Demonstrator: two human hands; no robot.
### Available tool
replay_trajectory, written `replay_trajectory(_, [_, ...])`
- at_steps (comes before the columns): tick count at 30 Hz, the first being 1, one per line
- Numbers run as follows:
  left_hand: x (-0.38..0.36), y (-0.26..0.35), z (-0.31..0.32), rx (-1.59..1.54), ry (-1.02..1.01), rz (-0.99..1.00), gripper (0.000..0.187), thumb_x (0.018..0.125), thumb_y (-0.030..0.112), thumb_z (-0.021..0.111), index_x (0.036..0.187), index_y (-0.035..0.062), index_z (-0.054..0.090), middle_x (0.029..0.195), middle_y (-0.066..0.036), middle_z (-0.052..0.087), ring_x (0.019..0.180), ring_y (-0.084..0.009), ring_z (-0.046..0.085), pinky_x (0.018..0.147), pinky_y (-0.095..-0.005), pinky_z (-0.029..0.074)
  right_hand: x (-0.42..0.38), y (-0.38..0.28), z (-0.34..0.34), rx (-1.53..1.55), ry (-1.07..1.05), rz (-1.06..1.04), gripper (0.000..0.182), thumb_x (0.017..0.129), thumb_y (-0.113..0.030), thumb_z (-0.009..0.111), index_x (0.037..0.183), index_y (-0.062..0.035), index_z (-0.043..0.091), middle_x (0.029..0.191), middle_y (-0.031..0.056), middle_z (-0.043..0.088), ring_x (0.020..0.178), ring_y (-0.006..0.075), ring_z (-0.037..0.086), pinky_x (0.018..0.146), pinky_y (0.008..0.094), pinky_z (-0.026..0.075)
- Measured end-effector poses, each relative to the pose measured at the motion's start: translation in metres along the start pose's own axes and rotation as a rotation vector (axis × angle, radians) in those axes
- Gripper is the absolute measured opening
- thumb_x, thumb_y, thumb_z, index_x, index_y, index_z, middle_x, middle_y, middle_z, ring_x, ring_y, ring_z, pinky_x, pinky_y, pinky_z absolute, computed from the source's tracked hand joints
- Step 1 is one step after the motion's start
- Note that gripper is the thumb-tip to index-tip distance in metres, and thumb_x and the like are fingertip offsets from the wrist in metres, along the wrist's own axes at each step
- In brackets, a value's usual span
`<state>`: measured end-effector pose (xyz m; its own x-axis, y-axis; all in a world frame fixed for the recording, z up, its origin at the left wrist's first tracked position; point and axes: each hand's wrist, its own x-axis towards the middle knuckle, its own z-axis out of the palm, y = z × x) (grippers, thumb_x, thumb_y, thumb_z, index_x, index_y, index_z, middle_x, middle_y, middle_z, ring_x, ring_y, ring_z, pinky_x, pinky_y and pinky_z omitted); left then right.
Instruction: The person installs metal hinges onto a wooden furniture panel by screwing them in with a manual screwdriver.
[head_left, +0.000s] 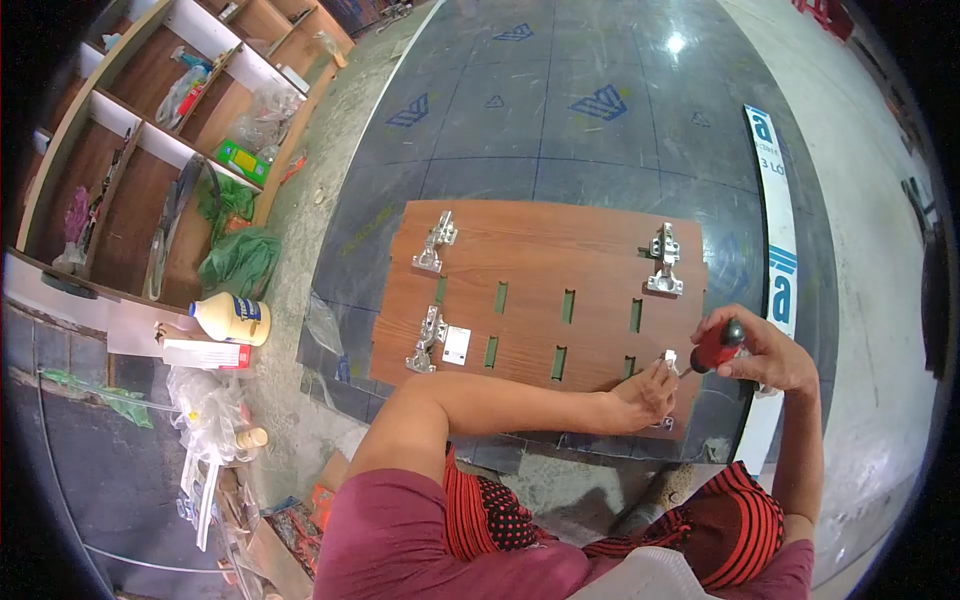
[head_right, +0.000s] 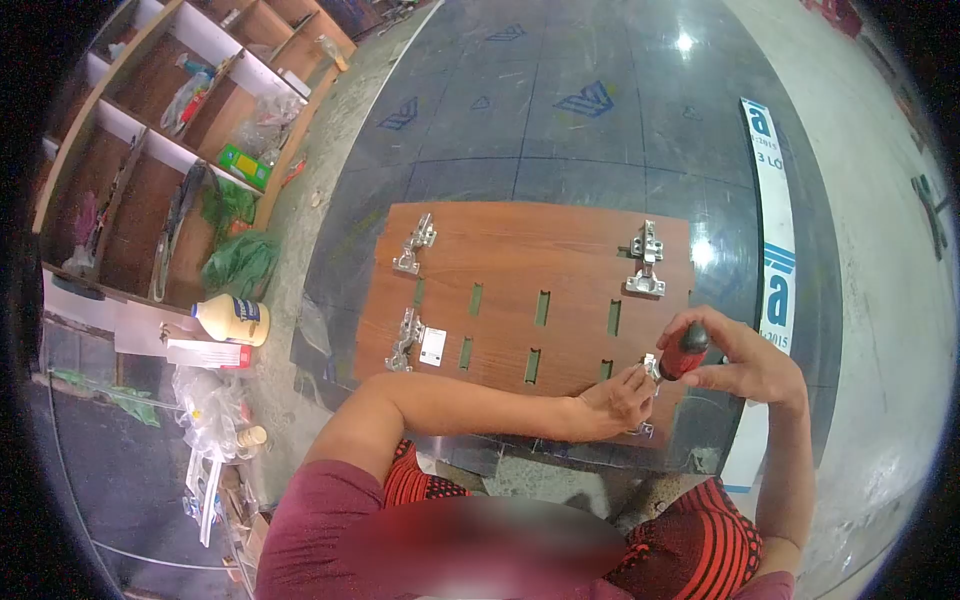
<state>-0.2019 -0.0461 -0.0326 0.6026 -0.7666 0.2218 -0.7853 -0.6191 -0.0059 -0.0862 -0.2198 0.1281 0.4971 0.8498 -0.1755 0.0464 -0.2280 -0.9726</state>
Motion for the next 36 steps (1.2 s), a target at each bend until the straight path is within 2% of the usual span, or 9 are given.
replay_trajectory(5, [-0.001,-0.001,-0.003,-0.027,0.009,-0.005,0.031,0.076,0.017,0.053,0.094,-0.0059,0.062,0.107,-0.024,0.054,0.102,-0.0362,0.051,0.091,-0.0426,0.042,-0.005,0.001,-0.001,0.015,0.172,0.164,0.049,0.069,-0.024,0.081,0.105,-0.0072,0.053,0.104,0.0046,0.054,0.100,0.0157,0.051,0.088,0.0301,0.041])
replay_trajectory(10, [0.000,0.003,0.008,0.002,0.063,-0.029,0.030,0.076,0.018,0.052,0.094,-0.0046,0.062,0.107,-0.023,0.054,0.104,-0.0364,0.051,0.091,-0.0431,0.042,-0.004,-0.004,0.002,-0.062,-0.064,-0.017,0.048,0.070,-0.025,0.080,0.106,-0.0071,0.054,0.097,0.0037,0.057,0.097,0.0158,0.052,0.086,0.0301,0.041])
replay_trajectory(14, [-0.002,0.004,0.005,0.021,0.019,-0.021,0.030,0.077,0.019,0.052,0.094,-0.0039,0.062,0.107,-0.023,0.054,0.104,-0.0364,0.051,0.092,-0.0436,0.042,-0.003,-0.002,0.001,0.090,-0.029,0.055,0.049,0.070,-0.027,0.081,0.105,-0.0064,0.053,0.097,0.0040,0.056,0.096,0.0152,0.053,0.086,0.0303,0.042])
replay_trajectory(16, [-0.002,0.002,-0.001,0.039,0.038,-0.019,0.029,0.078,0.019,0.052,0.092,-0.0032,0.063,0.107,-0.023,0.054,0.105,-0.0364,0.050,0.092,-0.0434,0.042,-0.001,-0.003,0.002,0.118,0.267,0.136,0.050,0.069,-0.029,0.081,0.103,-0.0060,0.053,0.097,0.0042,0.056,0.096,0.0145,0.053,0.086,0.0305,0.042])
replay_trajectory(24, [0.001,0.002,0.001,-0.023,-0.035,-0.017,0.031,0.078,0.020,0.052,0.095,-0.0044,0.062,0.111,-0.025,0.054,0.107,-0.0374,0.050,0.094,-0.0441,0.041,-0.002,-0.008,0.004,-0.097,-0.005,-0.079,0.048,0.070,-0.030,0.080,0.100,-0.0062,0.052,0.091,0.0007,0.056,0.087,0.0129,0.056,0.076,0.0261,0.045])
replay_trajectory(26, [0.000,0.001,-0.003,0.006,-0.014,0.000,0.031,0.078,0.020,0.052,0.095,-0.0043,0.061,0.111,-0.024,0.054,0.107,-0.0371,0.050,0.093,-0.0440,0.041,-0.004,-0.004,-0.003,0.118,0.244,0.096,0.048,0.070,-0.028,0.080,0.101,-0.0060,0.052,0.092,0.0011,0.057,0.089,0.0127,0.055,0.078,0.0269,0.045])
replay_trajectory(29, [-0.002,0.002,-0.004,0.045,-0.005,-0.032,0.030,0.078,0.019,0.052,0.095,-0.0037,0.062,0.110,-0.024,0.055,0.108,-0.0365,0.049,0.093,-0.0427,0.041,-0.011,0.000,-0.010,0.039,0.232,0.107,0.047,0.071,-0.028,0.079,0.102,-0.0062,0.052,0.094,0.0017,0.058,0.089,0.0124,0.055,0.079,0.0272,0.044])
replay_trajectory(33, [0.002,0.001,-0.001,-0.081,-0.027,0.002,0.030,0.076,0.019,0.053,0.093,-0.0038,0.061,0.104,-0.022,0.055,0.106,-0.0357,0.050,0.094,-0.0416,0.040,-0.005,-0.015,0.004,-0.067,-0.223,0.014,0.048,0.076,-0.024,0.075,0.113,-0.0030,0.052,0.099,0.0048,0.057,0.092,0.0138,0.054,0.083,0.0296,0.044])
replay_trajectory(36, [0.001,0.003,0.010,-0.079,0.040,0.000,0.028,0.074,0.017,0.054,0.092,-0.0037,0.060,0.097,-0.019,0.054,0.101,-0.0345,0.051,0.093,-0.0414,0.040,-0.005,-0.001,-0.004,0.069,-0.274,-0.023,0.046,0.077,-0.024,0.074,0.112,-0.0024,0.053,0.099,0.0048,0.057,0.093,0.0143,0.054,0.084,0.0304,0.044])
